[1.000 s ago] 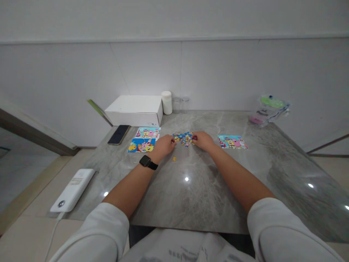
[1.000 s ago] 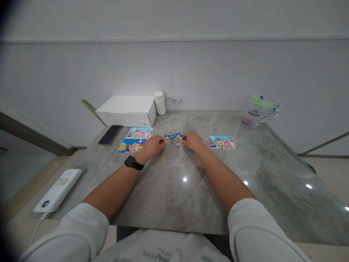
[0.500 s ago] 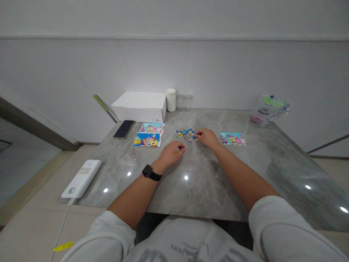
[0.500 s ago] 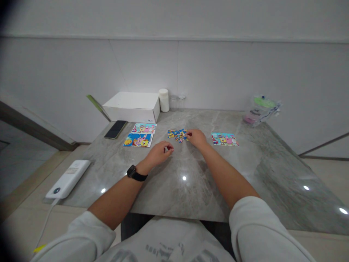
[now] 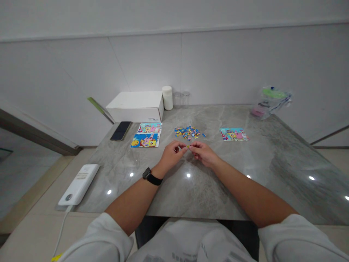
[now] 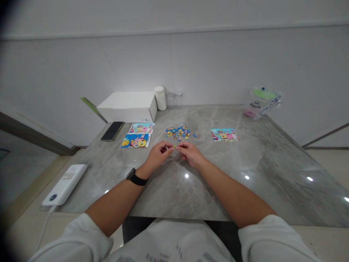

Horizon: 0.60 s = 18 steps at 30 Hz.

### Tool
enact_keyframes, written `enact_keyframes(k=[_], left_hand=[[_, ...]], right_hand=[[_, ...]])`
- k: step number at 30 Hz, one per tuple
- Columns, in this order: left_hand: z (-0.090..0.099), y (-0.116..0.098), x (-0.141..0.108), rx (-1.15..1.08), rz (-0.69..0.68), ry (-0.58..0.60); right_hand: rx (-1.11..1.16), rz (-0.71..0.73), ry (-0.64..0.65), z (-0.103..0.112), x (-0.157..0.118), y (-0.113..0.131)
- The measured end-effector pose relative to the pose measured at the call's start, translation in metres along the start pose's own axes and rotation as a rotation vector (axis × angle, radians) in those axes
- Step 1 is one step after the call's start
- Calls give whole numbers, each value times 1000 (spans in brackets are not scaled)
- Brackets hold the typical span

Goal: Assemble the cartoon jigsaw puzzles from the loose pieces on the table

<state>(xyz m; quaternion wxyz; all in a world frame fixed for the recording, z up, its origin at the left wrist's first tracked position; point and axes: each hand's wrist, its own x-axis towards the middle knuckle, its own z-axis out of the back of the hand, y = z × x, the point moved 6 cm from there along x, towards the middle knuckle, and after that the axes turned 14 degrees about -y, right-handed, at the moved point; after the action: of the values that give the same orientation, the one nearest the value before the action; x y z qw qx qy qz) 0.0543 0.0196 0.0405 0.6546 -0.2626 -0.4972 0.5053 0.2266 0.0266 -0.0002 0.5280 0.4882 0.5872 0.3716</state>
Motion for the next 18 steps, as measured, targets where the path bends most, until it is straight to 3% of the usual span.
enact_keyframes(k=[5,8,10,14,18], left_hand=[[-8,8,-3,-72,146,23],[-7,16,-1,-98,203,20],[-5,21,2,-110,226,17],[-1,27,6,-117,238,36],[-1,22,5,-87,187,130]], right_hand=[[8,-53,72,-5,-3,-4],[-46,-8,109,-4,-2,-5],[-124,117,106,-2,-1,-2],[-381,552,19,3,-6,17],[-529,831,75,-2,-19,28]])
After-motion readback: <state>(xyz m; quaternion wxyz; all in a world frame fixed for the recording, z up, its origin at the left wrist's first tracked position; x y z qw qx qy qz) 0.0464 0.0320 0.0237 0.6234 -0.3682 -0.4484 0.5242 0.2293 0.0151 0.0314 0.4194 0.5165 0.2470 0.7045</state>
